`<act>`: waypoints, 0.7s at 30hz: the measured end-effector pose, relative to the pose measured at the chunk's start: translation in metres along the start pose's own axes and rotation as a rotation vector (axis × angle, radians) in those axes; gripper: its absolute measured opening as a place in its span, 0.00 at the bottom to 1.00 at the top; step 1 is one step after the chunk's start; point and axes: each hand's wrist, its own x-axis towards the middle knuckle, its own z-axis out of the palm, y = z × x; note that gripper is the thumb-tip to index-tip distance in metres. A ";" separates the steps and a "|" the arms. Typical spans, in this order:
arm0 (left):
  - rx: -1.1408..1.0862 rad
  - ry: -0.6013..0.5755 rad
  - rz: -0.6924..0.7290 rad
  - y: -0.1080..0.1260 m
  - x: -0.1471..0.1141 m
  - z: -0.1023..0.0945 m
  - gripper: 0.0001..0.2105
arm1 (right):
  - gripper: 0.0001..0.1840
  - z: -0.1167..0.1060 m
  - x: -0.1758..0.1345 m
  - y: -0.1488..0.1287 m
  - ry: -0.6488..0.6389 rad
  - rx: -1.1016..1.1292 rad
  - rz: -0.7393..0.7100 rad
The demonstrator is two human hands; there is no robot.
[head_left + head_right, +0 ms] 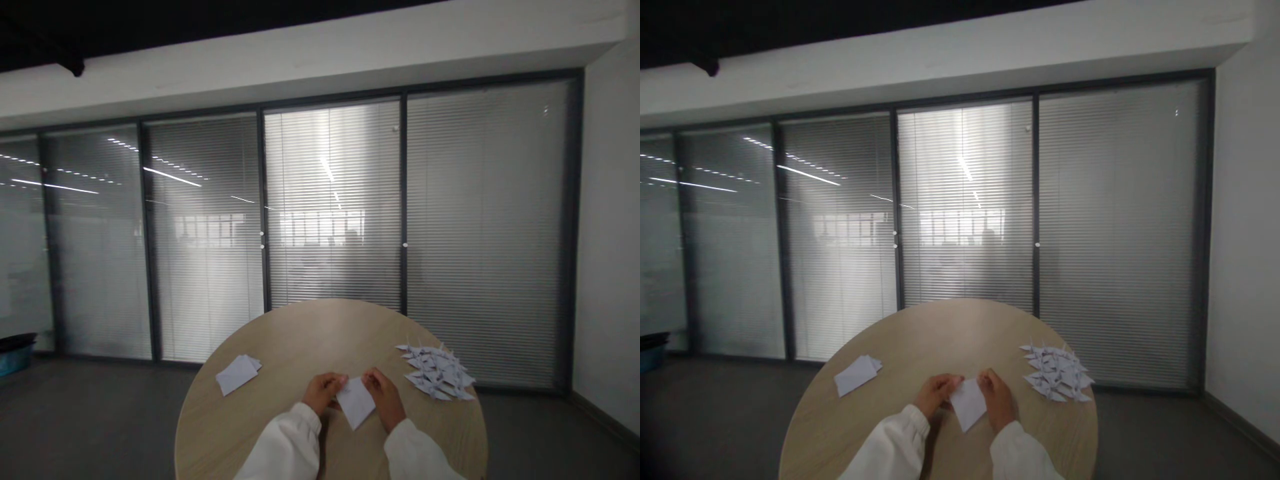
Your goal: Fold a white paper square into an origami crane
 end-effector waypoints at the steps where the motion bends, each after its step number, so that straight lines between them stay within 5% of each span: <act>1: 0.033 -0.003 0.009 -0.001 0.001 0.000 0.28 | 0.16 0.001 -0.001 -0.001 -0.023 -0.003 -0.006; 21: 0.278 -0.101 0.049 -0.008 0.000 0.001 0.25 | 0.18 0.003 -0.005 -0.011 -0.089 0.048 -0.062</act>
